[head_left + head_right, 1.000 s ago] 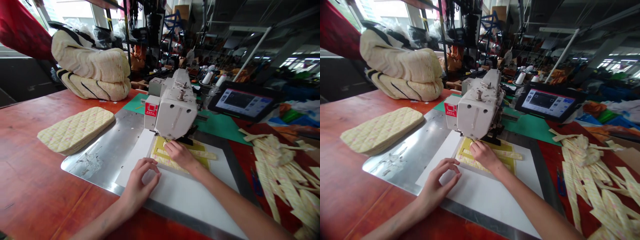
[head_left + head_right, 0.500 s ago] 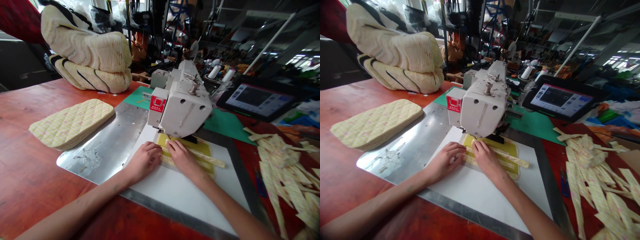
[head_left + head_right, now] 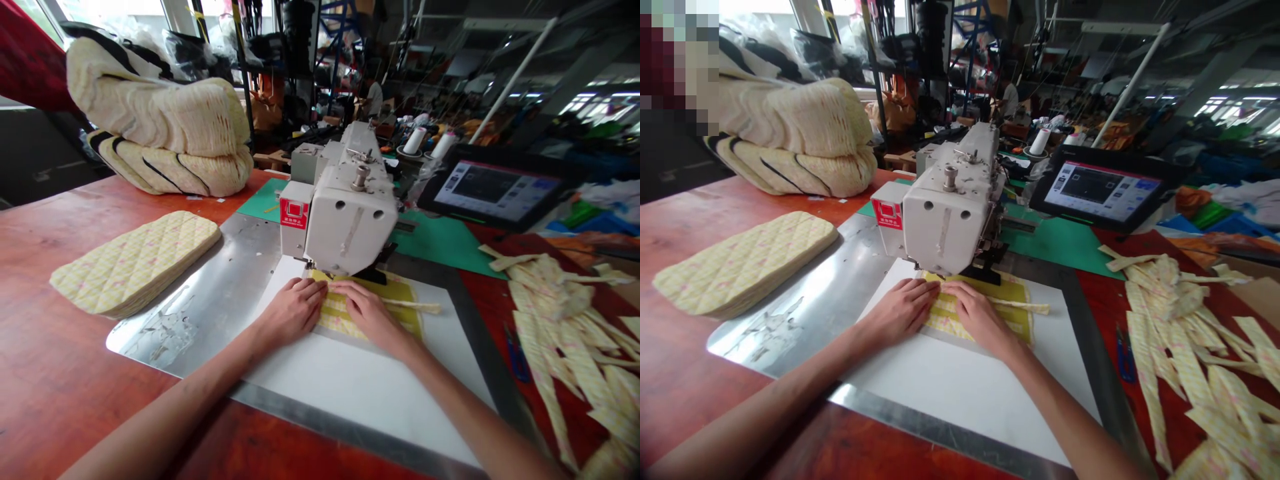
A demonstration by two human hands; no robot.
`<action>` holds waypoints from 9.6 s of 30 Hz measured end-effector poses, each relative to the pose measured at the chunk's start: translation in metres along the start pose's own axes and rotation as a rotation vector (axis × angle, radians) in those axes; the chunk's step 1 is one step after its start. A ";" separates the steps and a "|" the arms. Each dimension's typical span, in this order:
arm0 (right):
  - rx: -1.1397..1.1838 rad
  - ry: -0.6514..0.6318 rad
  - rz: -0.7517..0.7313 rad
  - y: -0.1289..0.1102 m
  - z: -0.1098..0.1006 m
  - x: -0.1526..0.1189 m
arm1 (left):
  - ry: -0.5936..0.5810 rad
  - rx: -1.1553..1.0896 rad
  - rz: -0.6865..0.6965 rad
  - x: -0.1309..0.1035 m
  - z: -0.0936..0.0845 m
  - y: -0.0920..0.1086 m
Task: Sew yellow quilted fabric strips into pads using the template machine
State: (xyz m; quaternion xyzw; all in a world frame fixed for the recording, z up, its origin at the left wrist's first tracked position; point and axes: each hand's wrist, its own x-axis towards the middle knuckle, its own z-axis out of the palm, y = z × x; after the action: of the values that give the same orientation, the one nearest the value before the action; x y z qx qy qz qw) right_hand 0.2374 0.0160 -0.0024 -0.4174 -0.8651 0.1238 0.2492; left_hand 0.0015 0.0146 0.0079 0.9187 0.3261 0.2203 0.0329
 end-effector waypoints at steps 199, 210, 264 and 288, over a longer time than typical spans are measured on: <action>-0.397 0.066 0.130 -0.013 0.006 -0.012 | 0.038 -0.146 0.014 0.008 0.005 -0.018; -0.406 0.036 0.093 -0.012 0.009 -0.006 | 0.031 -0.157 0.006 0.002 0.003 -0.017; -0.133 0.115 0.166 0.007 -0.011 -0.032 | 0.091 -0.326 -0.106 -0.015 -0.012 0.012; -0.159 0.213 0.590 0.085 -0.067 -0.121 | 0.159 -1.006 -0.936 -0.079 -0.009 0.075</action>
State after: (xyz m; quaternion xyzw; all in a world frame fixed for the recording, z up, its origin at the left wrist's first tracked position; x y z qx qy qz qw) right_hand 0.3934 -0.0253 -0.0215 -0.6788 -0.6828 0.0782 0.2585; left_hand -0.0133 -0.0938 0.0014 0.5355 0.5480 0.3738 0.5226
